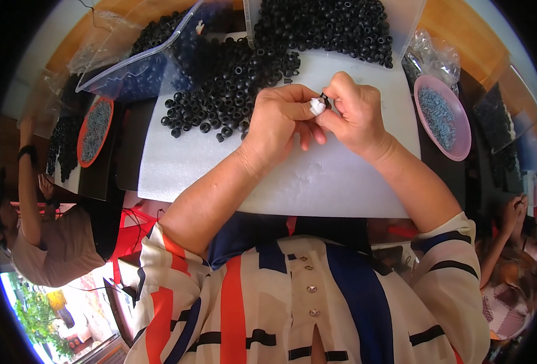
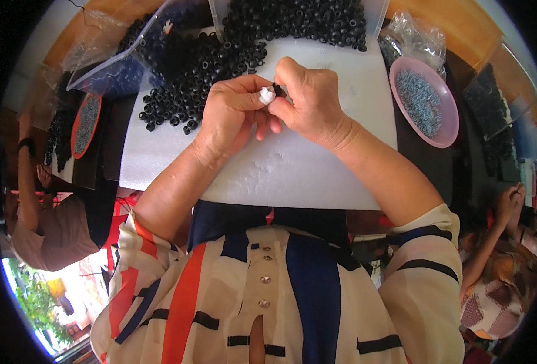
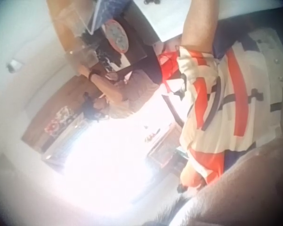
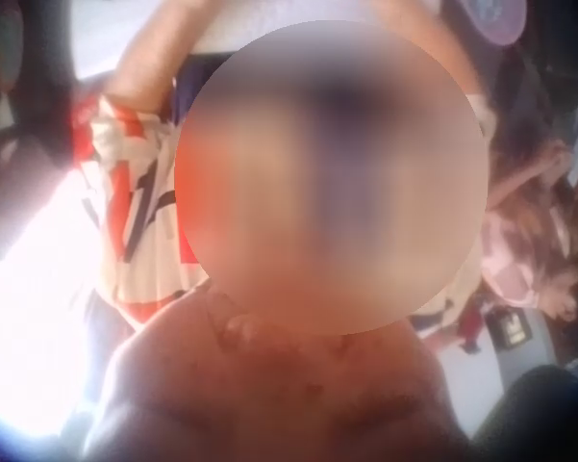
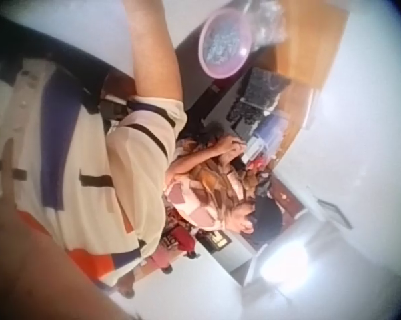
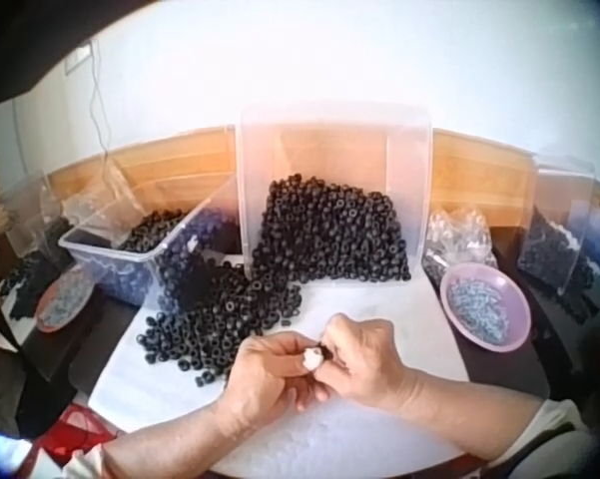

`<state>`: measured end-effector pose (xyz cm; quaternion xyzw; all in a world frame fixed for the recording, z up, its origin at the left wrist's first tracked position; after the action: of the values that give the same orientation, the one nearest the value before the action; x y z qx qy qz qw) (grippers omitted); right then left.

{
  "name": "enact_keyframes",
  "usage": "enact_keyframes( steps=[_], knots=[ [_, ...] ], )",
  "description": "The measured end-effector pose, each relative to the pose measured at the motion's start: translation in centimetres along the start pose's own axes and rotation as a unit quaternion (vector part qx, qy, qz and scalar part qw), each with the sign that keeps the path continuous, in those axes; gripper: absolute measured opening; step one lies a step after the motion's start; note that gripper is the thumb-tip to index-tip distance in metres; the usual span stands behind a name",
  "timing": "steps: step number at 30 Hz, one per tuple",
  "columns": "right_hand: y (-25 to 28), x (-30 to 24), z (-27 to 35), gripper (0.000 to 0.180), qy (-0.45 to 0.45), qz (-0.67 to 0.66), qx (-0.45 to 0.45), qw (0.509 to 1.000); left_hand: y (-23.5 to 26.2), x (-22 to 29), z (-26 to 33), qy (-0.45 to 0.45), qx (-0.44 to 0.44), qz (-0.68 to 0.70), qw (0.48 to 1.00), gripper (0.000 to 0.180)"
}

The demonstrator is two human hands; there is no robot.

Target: The person assembles small black plastic components with white plastic clips by hand, taking them from plastic bins and a pink plastic bowl and joining them together on a workspace.

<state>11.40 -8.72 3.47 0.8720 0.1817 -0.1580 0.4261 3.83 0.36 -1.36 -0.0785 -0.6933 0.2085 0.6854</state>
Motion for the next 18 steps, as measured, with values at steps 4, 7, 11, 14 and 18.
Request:
enact_keyframes(
  steps=[4, 7, 11, 14, 18],
  knots=[
    [0.0, 0.1, 0.0, 0.027, -0.003, -0.051, -0.001, 0.999, -0.1, 0.2, 0.1, 0.001, -0.012, -0.034, 0.999, 0.017],
    [0.1, 0.4, 0.1, 0.027, -0.011, -0.073, -0.007, 0.997, -0.2, 0.4, 0.2, 0.003, -0.012, -0.04, 0.999, 0.018],
    [0.4, 0.5, 0.2, 0.028, -0.007, -0.08, -0.002, 0.997, -0.6, 0.5, -0.1, 0.009, -0.024, -0.016, 1.0, 0.014],
    [0.4, 1.1, -0.8, 0.031, -0.104, -0.132, -0.101, 0.981, -0.1, 1.3, -0.3, 0.024, -0.022, -0.094, 0.995, 0.015],
    [-0.4, 2.4, -0.8, 0.03, -0.131, -0.095, -0.184, 0.97, 0.3, 1.7, -0.2, 0.006, 0.046, -0.245, 0.968, 0.013]
  ],
)
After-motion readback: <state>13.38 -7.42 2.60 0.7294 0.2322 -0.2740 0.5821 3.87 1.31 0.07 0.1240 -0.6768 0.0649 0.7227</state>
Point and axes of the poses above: each hand's wrist, its own z-axis away from the middle knuckle, its own y-axis out of the back of the hand, x = y × z, the point moved 7 cm from there along -z, towards the middle knuckle, and after that the axes turned 13 degrees about -x, right-handed, at the moved point
